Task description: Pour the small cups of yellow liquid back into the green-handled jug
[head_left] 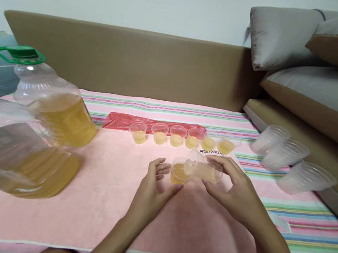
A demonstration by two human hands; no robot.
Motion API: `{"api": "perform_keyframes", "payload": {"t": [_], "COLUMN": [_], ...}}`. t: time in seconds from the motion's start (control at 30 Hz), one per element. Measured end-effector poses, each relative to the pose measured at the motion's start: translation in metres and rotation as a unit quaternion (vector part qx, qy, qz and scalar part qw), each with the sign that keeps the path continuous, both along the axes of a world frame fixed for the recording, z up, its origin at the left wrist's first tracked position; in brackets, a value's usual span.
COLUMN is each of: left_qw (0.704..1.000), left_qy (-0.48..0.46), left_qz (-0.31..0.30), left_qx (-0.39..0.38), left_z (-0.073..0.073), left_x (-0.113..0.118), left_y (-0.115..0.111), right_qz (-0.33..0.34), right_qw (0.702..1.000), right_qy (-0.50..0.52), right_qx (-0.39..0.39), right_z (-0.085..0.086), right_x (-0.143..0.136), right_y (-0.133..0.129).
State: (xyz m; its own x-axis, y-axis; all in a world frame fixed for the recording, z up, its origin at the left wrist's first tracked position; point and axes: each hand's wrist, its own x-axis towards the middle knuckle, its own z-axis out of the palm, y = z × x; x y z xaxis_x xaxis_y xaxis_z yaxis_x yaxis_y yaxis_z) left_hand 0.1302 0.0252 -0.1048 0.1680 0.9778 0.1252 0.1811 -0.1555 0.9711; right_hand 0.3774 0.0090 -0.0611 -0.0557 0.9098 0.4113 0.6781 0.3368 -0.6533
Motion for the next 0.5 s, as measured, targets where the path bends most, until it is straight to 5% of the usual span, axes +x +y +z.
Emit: {"api": "perform_keyframes", "payload": {"t": [0.3, 0.5], "left_qw": [0.999, 0.992], "left_qy": [-0.03, -0.077], "left_qz": [0.028, 0.102], "left_qx": [-0.02, 0.0], "left_z": [0.005, 0.007], "left_x": [-0.004, -0.013], "left_y": [0.004, 0.009], "right_qz": [0.004, 0.006], "right_qw": [1.0, 1.0], "right_qy": [-0.004, -0.008], "right_qx": [-0.004, -0.004], "right_z": [0.001, 0.001], "right_x": [0.001, 0.002], "right_y": [0.0, -0.002]}}
